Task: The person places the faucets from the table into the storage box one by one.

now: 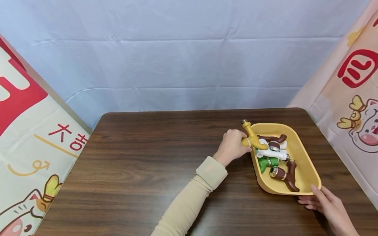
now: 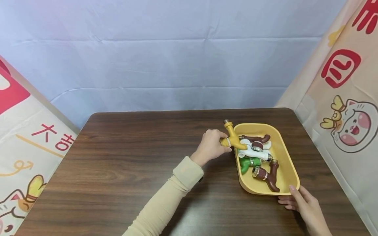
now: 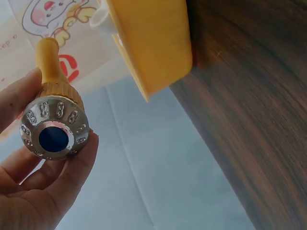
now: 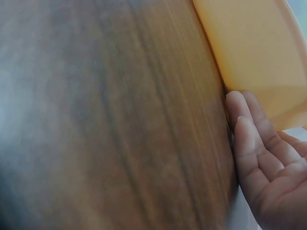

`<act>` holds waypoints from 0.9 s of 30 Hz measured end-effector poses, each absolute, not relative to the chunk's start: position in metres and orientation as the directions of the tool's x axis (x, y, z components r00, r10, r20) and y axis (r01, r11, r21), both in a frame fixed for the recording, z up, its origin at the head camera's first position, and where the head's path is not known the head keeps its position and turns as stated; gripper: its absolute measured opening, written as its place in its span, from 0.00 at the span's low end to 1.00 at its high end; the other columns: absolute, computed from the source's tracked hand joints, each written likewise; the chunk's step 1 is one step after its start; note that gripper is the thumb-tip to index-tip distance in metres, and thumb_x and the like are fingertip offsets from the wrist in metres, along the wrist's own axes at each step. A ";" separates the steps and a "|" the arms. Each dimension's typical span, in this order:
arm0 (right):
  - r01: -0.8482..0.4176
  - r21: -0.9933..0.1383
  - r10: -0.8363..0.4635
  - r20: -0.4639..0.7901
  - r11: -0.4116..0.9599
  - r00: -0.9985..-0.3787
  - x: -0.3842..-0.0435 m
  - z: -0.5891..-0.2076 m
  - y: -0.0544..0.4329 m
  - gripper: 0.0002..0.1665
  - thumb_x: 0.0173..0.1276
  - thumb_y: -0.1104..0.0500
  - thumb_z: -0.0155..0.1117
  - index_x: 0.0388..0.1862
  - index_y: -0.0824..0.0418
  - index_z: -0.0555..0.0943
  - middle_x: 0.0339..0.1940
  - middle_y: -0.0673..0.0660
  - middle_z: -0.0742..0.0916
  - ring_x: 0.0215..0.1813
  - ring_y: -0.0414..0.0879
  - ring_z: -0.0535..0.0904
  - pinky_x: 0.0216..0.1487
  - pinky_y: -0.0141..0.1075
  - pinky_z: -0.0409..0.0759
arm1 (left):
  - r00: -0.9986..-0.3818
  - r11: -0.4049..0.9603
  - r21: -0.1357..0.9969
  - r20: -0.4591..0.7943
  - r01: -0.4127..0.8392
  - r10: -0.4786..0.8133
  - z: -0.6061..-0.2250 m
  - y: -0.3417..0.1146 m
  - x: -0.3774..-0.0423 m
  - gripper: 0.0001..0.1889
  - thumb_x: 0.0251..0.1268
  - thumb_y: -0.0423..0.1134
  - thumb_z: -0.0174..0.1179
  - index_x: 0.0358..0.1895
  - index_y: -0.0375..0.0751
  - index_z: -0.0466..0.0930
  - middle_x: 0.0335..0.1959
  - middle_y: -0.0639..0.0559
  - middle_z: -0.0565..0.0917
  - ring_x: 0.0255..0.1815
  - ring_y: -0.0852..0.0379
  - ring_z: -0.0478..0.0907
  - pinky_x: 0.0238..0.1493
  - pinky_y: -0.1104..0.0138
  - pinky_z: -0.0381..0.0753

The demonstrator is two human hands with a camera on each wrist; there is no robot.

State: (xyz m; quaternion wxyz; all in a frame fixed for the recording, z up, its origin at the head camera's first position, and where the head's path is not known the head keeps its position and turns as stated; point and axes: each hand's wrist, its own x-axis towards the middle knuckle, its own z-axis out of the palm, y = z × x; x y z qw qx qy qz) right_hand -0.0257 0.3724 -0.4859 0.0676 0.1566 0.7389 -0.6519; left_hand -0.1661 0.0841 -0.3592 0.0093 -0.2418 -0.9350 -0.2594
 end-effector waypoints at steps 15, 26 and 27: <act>0.250 -0.966 0.116 -0.240 0.072 -0.964 -0.025 -0.486 0.372 0.05 0.73 0.51 0.44 0.44 0.49 0.66 0.25 0.51 0.86 0.28 0.42 0.83 0.27 0.34 0.79 | -0.826 0.720 0.433 0.115 0.542 0.552 -0.358 0.098 -0.161 0.20 0.49 0.47 0.69 0.47 0.46 0.82 0.43 0.58 0.82 0.34 0.69 0.74 0.30 0.82 0.66; 0.365 -0.920 0.165 -0.342 0.142 -0.925 -0.027 -0.485 0.374 0.17 0.71 0.45 0.44 0.48 0.55 0.62 0.23 0.52 0.86 0.28 0.41 0.83 0.27 0.35 0.79 | -0.813 0.737 0.406 0.026 0.540 0.581 -0.360 0.113 -0.158 0.22 0.49 0.49 0.68 0.51 0.52 0.80 0.45 0.62 0.81 0.39 0.69 0.72 0.32 0.81 0.67; 0.366 -0.920 0.165 -0.343 0.140 -0.925 -0.027 -0.485 0.374 0.17 0.71 0.44 0.44 0.47 0.55 0.62 0.23 0.52 0.86 0.28 0.41 0.83 0.27 0.35 0.79 | -0.812 0.737 0.406 0.022 0.540 0.583 -0.360 0.114 -0.158 0.22 0.49 0.50 0.68 0.51 0.52 0.80 0.45 0.62 0.80 0.39 0.69 0.72 0.32 0.81 0.67</act>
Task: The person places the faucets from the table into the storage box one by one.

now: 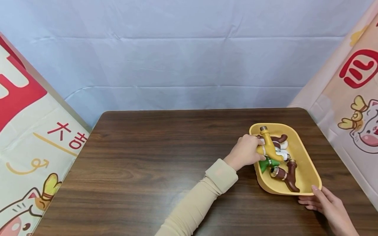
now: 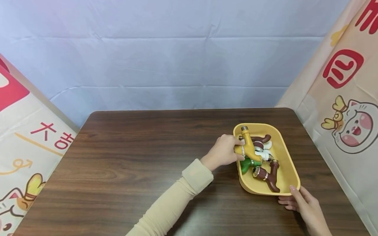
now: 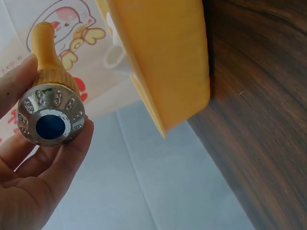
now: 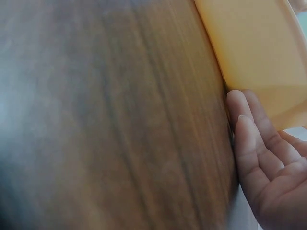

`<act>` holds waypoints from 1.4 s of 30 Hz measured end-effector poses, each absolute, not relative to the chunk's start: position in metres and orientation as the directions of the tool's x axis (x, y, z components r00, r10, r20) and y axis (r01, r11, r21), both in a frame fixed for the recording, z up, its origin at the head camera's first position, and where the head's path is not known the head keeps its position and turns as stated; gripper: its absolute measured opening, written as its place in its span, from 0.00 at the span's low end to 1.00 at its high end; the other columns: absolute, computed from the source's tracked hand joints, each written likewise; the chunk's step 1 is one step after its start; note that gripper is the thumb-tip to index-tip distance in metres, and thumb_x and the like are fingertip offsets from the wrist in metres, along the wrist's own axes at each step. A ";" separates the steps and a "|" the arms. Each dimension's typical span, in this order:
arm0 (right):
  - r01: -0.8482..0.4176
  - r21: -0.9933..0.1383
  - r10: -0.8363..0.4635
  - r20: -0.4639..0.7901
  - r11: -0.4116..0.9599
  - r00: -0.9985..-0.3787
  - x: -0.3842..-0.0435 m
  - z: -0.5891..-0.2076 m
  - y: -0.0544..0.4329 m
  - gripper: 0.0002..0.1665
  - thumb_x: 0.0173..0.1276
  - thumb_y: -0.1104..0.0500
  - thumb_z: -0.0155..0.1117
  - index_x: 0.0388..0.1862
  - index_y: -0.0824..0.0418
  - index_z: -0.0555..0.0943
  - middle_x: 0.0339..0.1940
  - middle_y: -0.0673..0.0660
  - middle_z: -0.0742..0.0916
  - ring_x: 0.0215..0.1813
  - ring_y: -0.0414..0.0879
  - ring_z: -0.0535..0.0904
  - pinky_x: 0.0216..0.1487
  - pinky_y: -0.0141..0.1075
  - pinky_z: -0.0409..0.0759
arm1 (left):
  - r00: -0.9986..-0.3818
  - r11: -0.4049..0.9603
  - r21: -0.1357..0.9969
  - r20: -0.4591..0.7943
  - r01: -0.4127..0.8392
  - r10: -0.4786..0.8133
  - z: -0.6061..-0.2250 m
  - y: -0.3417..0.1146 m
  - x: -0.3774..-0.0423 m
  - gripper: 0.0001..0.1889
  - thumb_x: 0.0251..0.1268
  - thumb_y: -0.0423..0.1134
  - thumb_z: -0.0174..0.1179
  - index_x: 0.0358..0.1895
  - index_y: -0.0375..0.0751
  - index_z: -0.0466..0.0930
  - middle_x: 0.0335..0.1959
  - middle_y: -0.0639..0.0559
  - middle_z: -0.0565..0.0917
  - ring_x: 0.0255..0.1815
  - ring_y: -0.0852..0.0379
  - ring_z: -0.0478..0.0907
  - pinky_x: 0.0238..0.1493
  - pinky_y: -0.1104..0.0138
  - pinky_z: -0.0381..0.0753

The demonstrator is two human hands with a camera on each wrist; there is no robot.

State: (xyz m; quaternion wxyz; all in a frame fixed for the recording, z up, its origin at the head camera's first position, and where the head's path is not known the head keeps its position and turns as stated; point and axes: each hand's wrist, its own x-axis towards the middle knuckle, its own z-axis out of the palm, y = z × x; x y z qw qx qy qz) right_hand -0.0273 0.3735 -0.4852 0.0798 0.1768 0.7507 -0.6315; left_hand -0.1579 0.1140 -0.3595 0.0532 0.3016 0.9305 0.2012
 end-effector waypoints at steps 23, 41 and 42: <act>0.363 -0.919 0.165 -0.339 0.154 -0.926 -0.026 -0.484 0.371 0.18 0.71 0.45 0.43 0.47 0.58 0.63 0.23 0.52 0.86 0.28 0.41 0.83 0.27 0.35 0.79 | -0.736 0.704 0.326 -0.037 0.631 0.676 -0.375 0.142 -0.149 0.21 0.49 0.54 0.67 0.49 0.56 0.81 0.44 0.67 0.79 0.42 0.72 0.72 0.38 0.82 0.67; 0.280 -0.955 0.129 -0.267 0.097 -0.955 -0.025 -0.485 0.372 0.06 0.72 0.50 0.44 0.42 0.49 0.68 0.24 0.53 0.86 0.28 0.42 0.83 0.27 0.34 0.79 | -0.640 0.634 0.228 -0.057 0.739 0.766 -0.398 0.157 -0.142 0.10 0.51 0.52 0.65 0.31 0.54 0.78 0.23 0.66 0.72 0.26 0.69 0.68 0.31 0.79 0.65; 0.289 -0.952 0.132 -0.275 0.101 -0.952 -0.025 -0.485 0.371 0.07 0.72 0.49 0.44 0.43 0.50 0.67 0.24 0.52 0.86 0.28 0.41 0.83 0.27 0.34 0.79 | -0.633 0.628 0.227 -0.057 0.745 0.772 -0.398 0.157 -0.142 0.10 0.52 0.52 0.65 0.33 0.54 0.79 0.24 0.66 0.73 0.27 0.69 0.68 0.32 0.79 0.65</act>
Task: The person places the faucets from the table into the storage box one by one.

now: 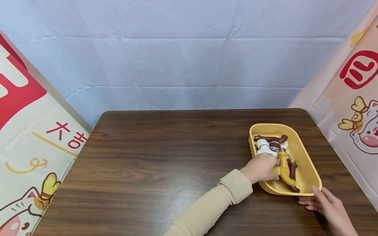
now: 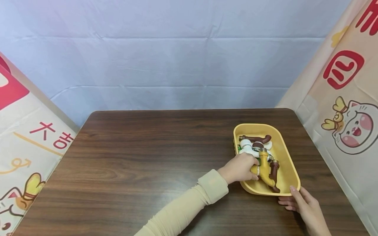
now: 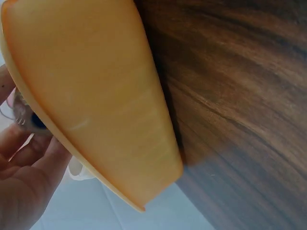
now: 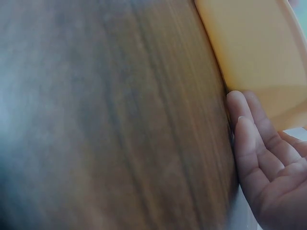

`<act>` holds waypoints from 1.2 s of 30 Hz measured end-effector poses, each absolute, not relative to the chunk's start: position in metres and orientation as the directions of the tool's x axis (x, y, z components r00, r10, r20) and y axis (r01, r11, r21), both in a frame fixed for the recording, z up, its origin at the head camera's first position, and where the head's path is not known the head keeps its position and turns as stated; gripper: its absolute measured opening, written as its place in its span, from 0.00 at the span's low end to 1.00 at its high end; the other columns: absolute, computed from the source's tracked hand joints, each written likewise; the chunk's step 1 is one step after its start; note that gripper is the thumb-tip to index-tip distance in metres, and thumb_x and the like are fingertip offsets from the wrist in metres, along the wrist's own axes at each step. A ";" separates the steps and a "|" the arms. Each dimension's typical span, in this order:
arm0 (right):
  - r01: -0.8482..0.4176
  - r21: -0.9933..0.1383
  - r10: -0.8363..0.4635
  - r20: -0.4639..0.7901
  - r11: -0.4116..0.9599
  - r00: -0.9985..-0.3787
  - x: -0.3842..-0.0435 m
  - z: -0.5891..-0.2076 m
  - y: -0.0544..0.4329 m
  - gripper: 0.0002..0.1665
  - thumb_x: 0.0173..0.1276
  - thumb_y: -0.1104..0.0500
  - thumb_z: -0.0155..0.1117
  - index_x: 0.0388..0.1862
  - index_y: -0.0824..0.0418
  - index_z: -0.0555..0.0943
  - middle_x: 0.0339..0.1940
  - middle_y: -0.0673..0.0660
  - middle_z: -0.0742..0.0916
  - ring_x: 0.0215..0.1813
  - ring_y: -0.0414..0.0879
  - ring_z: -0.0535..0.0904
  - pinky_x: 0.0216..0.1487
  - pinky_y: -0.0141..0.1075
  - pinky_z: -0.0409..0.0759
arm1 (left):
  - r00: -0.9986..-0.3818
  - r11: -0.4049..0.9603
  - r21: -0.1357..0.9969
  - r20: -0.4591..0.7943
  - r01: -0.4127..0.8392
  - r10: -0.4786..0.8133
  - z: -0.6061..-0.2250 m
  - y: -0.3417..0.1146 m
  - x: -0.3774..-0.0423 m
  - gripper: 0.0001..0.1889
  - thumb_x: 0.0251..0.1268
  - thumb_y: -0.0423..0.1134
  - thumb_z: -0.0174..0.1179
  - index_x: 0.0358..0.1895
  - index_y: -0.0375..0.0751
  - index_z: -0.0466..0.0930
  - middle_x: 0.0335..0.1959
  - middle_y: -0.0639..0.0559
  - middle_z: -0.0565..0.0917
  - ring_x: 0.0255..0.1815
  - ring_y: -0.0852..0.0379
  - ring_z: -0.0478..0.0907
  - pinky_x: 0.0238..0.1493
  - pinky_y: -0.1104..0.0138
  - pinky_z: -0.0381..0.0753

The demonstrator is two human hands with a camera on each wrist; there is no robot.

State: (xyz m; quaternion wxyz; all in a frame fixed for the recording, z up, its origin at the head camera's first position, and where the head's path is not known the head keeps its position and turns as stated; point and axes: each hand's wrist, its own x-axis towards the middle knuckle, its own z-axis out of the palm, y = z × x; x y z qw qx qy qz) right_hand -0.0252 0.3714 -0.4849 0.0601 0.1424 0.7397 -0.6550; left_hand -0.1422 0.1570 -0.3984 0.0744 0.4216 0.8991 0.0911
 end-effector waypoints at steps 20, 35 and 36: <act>0.326 -0.939 0.202 -0.301 0.105 -0.932 -0.019 -0.476 0.371 0.15 0.71 0.47 0.47 0.44 0.57 0.66 0.21 0.53 0.85 0.26 0.42 0.82 0.26 0.35 0.79 | -0.648 0.579 0.372 0.085 0.725 0.757 -0.383 0.126 -0.138 0.15 0.59 0.50 0.59 0.44 0.47 0.82 0.27 0.63 0.78 0.22 0.72 0.67 0.26 0.82 0.65; 0.270 -0.717 0.595 0.245 0.642 -0.765 -0.031 -0.410 0.340 0.11 0.58 0.55 0.64 0.19 0.54 0.76 0.09 0.31 0.70 0.15 0.28 0.62 0.23 0.25 0.57 | -0.654 0.539 0.385 0.298 0.749 0.695 -0.353 0.090 -0.140 0.07 0.62 0.40 0.54 0.25 0.49 0.75 0.16 0.62 0.70 0.13 0.68 0.62 0.18 0.79 0.61; 0.246 -0.715 0.581 0.267 0.654 -0.769 -0.034 -0.405 0.337 0.12 0.57 0.56 0.65 0.18 0.57 0.76 0.09 0.33 0.70 0.15 0.28 0.62 0.22 0.25 0.57 | -0.657 0.540 0.385 0.313 0.748 0.686 -0.351 0.086 -0.140 0.07 0.62 0.40 0.55 0.26 0.48 0.75 0.16 0.62 0.70 0.13 0.69 0.62 0.18 0.79 0.61</act>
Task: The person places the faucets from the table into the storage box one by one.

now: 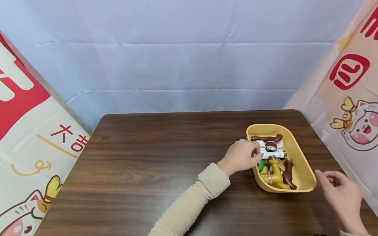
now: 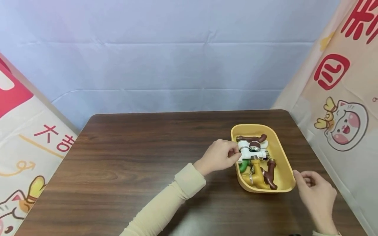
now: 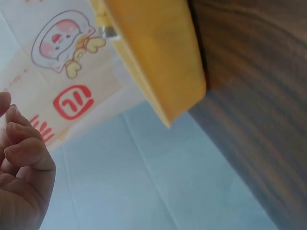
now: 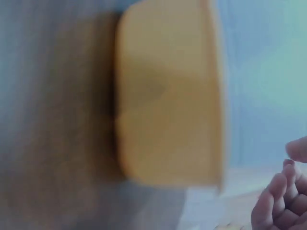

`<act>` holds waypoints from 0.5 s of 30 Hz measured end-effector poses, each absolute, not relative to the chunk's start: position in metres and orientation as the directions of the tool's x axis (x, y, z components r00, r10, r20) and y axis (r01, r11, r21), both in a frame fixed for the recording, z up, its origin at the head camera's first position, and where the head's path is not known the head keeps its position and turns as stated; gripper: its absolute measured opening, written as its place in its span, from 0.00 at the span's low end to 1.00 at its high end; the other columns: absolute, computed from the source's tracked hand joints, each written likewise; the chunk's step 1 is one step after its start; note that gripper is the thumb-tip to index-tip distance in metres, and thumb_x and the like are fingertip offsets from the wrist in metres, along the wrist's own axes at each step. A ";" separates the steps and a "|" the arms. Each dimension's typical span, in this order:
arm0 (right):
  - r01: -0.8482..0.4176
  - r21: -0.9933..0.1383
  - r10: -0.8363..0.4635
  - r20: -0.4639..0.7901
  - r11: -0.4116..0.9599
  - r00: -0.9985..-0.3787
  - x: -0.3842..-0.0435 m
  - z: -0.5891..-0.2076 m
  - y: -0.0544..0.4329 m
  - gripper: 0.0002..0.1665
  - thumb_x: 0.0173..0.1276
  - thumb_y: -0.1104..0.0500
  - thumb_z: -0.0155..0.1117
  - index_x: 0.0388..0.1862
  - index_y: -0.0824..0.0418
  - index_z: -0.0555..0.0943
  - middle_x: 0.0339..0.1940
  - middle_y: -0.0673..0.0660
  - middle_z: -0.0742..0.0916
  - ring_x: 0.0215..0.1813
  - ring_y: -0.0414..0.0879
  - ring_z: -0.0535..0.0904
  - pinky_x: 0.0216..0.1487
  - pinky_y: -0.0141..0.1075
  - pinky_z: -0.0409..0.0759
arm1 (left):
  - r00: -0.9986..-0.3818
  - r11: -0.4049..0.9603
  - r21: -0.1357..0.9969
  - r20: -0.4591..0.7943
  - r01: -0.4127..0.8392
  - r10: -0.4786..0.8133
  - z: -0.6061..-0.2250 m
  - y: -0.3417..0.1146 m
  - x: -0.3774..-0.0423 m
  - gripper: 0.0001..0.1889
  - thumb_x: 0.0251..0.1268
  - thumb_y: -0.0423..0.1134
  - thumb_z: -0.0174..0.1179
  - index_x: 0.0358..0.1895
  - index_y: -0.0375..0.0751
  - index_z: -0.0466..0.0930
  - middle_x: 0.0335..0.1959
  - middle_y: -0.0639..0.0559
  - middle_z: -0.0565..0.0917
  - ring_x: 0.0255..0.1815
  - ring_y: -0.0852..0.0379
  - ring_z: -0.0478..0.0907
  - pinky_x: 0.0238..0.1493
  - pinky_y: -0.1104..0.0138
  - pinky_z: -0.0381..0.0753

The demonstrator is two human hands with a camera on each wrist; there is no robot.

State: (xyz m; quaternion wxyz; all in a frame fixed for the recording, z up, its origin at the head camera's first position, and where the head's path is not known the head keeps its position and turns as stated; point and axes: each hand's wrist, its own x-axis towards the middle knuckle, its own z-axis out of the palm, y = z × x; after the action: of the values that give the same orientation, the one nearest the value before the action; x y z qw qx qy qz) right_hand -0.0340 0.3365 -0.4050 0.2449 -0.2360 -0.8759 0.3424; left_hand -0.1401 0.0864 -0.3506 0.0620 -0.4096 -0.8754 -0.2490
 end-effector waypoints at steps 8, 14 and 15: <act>-0.009 -0.633 0.333 0.418 0.774 -0.845 -0.069 -0.371 0.302 0.10 0.55 0.60 0.67 0.19 0.61 0.77 0.10 0.37 0.71 0.16 0.29 0.62 0.20 0.26 0.58 | -0.672 0.552 0.383 0.402 0.741 0.622 -0.338 0.058 -0.151 0.06 0.59 0.37 0.55 0.24 0.47 0.76 0.16 0.62 0.71 0.13 0.69 0.62 0.18 0.79 0.61; -0.136 -0.582 0.177 0.449 0.802 -0.876 -0.095 -0.360 0.279 0.09 0.57 0.58 0.65 0.22 0.61 0.79 0.13 0.44 0.76 0.17 0.31 0.65 0.22 0.28 0.60 | -0.719 0.612 0.385 0.450 0.691 0.529 -0.331 0.030 -0.161 0.06 0.58 0.38 0.57 0.25 0.45 0.78 0.18 0.60 0.76 0.16 0.67 0.67 0.20 0.77 0.64; -0.152 -0.576 0.156 0.450 0.803 -0.879 -0.099 -0.358 0.276 0.09 0.58 0.58 0.65 0.22 0.61 0.79 0.13 0.46 0.77 0.17 0.31 0.66 0.22 0.28 0.60 | -0.732 0.627 0.388 0.451 0.676 0.510 -0.330 0.024 -0.163 0.06 0.58 0.39 0.58 0.25 0.45 0.78 0.18 0.60 0.76 0.16 0.67 0.68 0.20 0.77 0.65</act>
State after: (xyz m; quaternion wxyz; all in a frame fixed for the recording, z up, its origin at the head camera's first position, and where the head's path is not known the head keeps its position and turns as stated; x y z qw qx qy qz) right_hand -0.0985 0.2762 -0.3583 0.2455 -0.0010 -0.9172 0.3139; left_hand -0.1627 0.0243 -0.3304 0.1506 -0.3333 -0.8893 -0.2747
